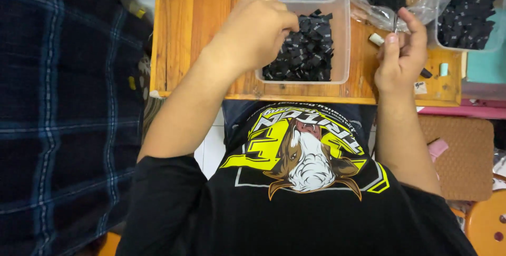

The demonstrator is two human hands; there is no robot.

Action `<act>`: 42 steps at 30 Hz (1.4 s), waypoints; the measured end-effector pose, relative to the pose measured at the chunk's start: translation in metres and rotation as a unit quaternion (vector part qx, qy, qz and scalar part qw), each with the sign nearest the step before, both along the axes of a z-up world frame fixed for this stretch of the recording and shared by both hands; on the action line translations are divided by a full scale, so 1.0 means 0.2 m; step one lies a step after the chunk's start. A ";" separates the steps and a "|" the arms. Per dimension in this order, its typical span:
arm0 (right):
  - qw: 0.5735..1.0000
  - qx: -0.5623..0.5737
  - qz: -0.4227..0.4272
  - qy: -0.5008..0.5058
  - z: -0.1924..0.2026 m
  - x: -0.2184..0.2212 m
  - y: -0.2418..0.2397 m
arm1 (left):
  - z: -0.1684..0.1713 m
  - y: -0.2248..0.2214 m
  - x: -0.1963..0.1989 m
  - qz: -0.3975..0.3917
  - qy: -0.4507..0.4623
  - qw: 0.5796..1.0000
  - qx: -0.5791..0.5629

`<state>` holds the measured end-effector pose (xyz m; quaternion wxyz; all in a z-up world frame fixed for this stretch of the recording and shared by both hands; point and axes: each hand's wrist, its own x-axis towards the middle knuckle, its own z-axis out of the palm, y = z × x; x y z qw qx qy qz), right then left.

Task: Sorting and inspecting small black plastic components from plastic containers on a wooden table, occasionally using a small tool.

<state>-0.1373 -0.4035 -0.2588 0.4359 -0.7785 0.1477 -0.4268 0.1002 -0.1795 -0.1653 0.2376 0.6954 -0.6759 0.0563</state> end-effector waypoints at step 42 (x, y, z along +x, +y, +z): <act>1.000 0.003 0.009 0.022 0.06 0.00 0.03 | 0.13 -0.01 0.03 -0.026 0.387 0.921 0.025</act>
